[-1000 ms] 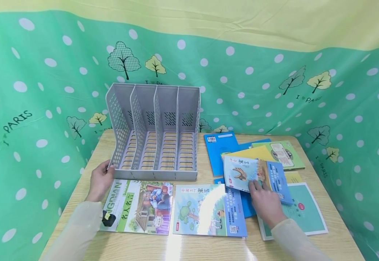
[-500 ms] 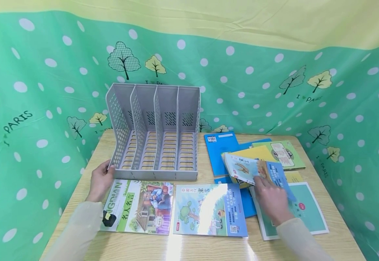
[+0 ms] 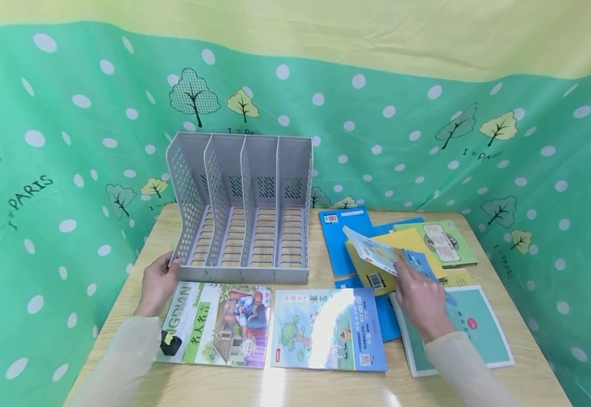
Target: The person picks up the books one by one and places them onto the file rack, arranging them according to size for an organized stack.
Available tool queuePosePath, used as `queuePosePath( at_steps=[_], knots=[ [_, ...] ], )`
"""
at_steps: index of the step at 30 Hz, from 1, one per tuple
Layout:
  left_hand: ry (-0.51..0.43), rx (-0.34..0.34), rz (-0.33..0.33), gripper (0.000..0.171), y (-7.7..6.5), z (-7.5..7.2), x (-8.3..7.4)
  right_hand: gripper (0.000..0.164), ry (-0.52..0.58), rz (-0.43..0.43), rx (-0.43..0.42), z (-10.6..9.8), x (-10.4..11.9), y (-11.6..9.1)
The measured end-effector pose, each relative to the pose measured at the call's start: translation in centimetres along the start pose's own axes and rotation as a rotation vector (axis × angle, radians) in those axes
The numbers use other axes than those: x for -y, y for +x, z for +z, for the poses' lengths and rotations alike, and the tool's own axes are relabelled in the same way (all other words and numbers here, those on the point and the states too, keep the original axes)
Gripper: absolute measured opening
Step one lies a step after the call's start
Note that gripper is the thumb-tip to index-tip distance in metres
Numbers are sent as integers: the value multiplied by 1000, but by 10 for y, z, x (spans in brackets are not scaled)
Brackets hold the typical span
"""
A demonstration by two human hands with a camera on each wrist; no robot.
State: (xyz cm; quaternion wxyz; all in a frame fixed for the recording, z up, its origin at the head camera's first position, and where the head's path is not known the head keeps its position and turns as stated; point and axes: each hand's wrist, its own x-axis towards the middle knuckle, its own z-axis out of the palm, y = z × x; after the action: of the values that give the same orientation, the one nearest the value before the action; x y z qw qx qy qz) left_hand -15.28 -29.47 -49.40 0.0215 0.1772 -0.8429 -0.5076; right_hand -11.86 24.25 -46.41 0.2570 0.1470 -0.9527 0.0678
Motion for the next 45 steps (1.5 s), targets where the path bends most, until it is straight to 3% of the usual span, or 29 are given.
queuePosePath(
  at_steps=[14,21,31,40,45],
  knots=[
    [-16,-17,34,48,1,1,6,28,52,-21,-85,-7,0,22],
    [-36,-33,24,46,0,3,2,26,86,42,-102,-15,7,31],
    [-22,-36,17,47,0,2,4,26,173,45,-112,-25,24,36],
    [-21,-34,6,48,-1,2,3,27,250,-15,-207,-28,36,39],
    [-14,-69,13,46,-3,2,4,27,278,-36,-231,-29,41,40]
  ],
)
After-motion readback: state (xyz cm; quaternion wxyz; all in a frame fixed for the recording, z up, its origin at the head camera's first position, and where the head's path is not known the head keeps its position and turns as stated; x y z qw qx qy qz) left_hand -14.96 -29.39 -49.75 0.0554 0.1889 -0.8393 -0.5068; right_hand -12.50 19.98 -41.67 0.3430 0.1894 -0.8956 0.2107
